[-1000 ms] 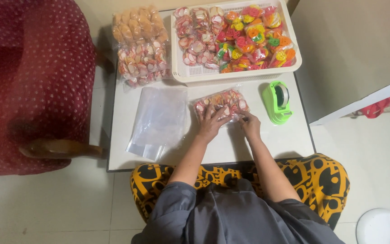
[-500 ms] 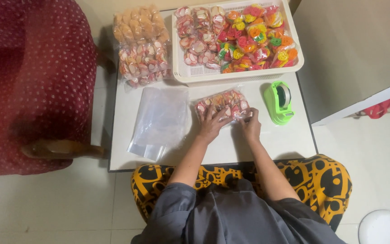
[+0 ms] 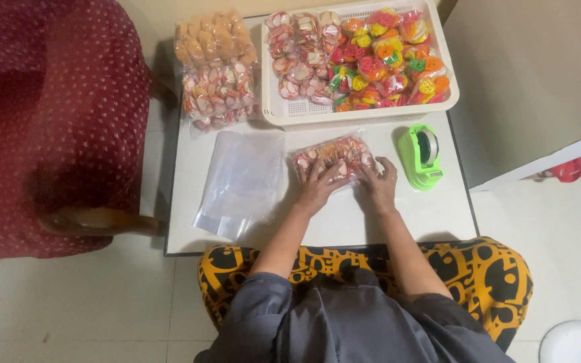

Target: A person is packing small individually wrapped food items from a tray into plastic bags.

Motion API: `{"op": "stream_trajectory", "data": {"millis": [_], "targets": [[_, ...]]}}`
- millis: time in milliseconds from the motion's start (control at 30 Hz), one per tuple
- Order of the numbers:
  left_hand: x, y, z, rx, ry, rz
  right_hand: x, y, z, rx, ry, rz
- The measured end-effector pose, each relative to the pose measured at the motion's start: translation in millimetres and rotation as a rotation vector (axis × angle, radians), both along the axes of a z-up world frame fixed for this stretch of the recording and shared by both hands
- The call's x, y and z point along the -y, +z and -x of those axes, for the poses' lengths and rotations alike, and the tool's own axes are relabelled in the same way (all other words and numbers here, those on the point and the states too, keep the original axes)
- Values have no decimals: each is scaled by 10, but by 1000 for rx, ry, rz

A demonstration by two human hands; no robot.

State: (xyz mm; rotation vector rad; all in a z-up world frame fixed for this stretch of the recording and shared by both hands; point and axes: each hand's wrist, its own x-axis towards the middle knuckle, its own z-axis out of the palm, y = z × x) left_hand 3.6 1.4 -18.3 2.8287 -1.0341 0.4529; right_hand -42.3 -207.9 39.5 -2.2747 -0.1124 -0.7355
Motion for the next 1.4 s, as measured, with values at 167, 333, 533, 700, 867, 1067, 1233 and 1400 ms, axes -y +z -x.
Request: {"op": "stream_trajectory", "data": {"millis": [167,333,533,700,867,1067,1233,1400], "targets": [[3,-53,-33,54,27,-22,63,-183,-122,130,9,206],[-153,-7,-75,-94,32,94,117,-223,-103,-77,84,-8],[-418,406,212,-291,128,210,78,-265,-97,-181,103,-82],[-428,1,88,-80,-20,428,89,-90,-118,-285,142,-246],[-381,6,104,-86,5,474,101,-100,-148,-327,153,-335],[-357,-22,113,-118,30,490,245,-19,-149,-493,10,-745],[-316,-91,101,-117,51,472,665,-60,-1,-72,-38,10],[-307,-36,144,-145,79,467,1297,170,99,15,-437,-95]]}}
